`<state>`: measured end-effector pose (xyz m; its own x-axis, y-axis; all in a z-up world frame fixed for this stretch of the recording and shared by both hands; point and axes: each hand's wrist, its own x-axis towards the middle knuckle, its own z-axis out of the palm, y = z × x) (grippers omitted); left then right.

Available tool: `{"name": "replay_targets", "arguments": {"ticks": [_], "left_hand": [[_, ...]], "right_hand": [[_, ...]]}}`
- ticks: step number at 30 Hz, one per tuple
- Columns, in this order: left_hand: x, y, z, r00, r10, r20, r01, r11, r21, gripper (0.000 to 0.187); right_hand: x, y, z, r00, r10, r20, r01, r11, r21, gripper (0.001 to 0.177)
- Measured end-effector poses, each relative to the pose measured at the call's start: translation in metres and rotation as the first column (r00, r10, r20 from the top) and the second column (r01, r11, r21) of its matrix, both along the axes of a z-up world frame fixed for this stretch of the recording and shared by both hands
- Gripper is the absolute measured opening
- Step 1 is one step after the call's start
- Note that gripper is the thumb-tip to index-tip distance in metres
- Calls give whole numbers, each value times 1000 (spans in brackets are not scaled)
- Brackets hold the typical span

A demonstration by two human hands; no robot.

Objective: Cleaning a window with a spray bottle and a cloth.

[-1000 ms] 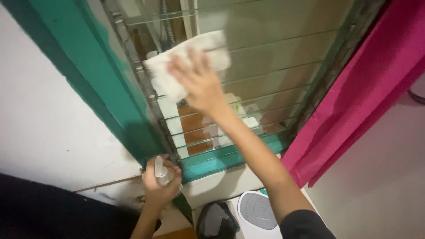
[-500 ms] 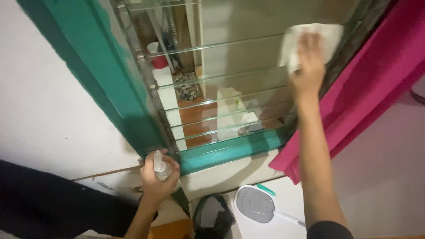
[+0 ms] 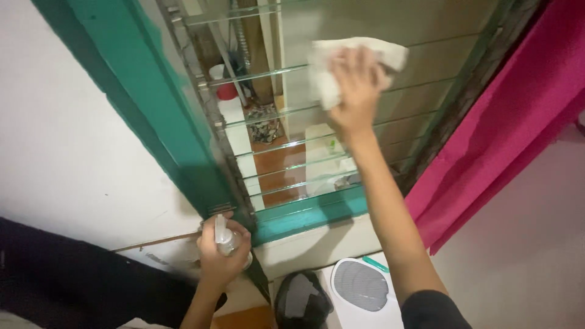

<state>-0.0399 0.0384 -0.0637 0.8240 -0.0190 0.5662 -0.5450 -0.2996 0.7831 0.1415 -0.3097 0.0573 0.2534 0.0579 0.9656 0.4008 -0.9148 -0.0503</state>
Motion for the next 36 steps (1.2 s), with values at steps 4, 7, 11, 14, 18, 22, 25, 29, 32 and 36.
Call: {"name": "replay_targets", "arguments": {"ticks": [4, 7, 11, 14, 18, 22, 25, 29, 32, 36], "left_hand": [[-2, 14, -8, 1000, 28, -1, -28, 999, -26, 51], [-4, 16, -8, 998, 63, -11, -63, 997, -35, 50], [-7, 21, -1, 999, 44, -11, -45, 997, -65, 50], [-10, 23, 0, 996, 83, -37, -85, 996, -32, 50], [-10, 23, -1, 996, 86, -12, -86, 996, 2, 49], [-8, 14, -6, 998, 58, 23, -58, 998, 12, 48], [-8, 6, -7, 999, -38, -24, 35, 995, -94, 45], [-7, 4, -7, 998, -39, 55, 40, 999, -5, 47], [-5, 0, -6, 993, -16, -119, 23, 998, 53, 49], [-1, -13, -4, 999, -26, -36, 27, 999, 37, 49]], "right_hand": [[-11, 105, 29, 992, 126, -3, -121, 943, -311, 53], [-27, 142, 45, 993, 119, -1, -113, 947, -300, 46], [-30, 108, 52, 985, 150, 82, -108, 919, -379, 44], [-29, 47, 47, 982, 187, 14, -170, 920, -354, 50], [-38, -65, 41, 991, -116, 64, 131, 935, -330, 44], [-34, -164, 6, 956, -291, -30, 287, 952, -105, 42], [-17, -192, -27, 961, -272, -44, 272, 962, 16, 63], [9, -110, -57, 988, -151, -24, 151, 942, 301, 68], [11, -8, -46, 993, -114, -21, 115, 932, 343, 70], [0, 108, -27, 998, 50, 38, -48, 998, -45, 67]]}}
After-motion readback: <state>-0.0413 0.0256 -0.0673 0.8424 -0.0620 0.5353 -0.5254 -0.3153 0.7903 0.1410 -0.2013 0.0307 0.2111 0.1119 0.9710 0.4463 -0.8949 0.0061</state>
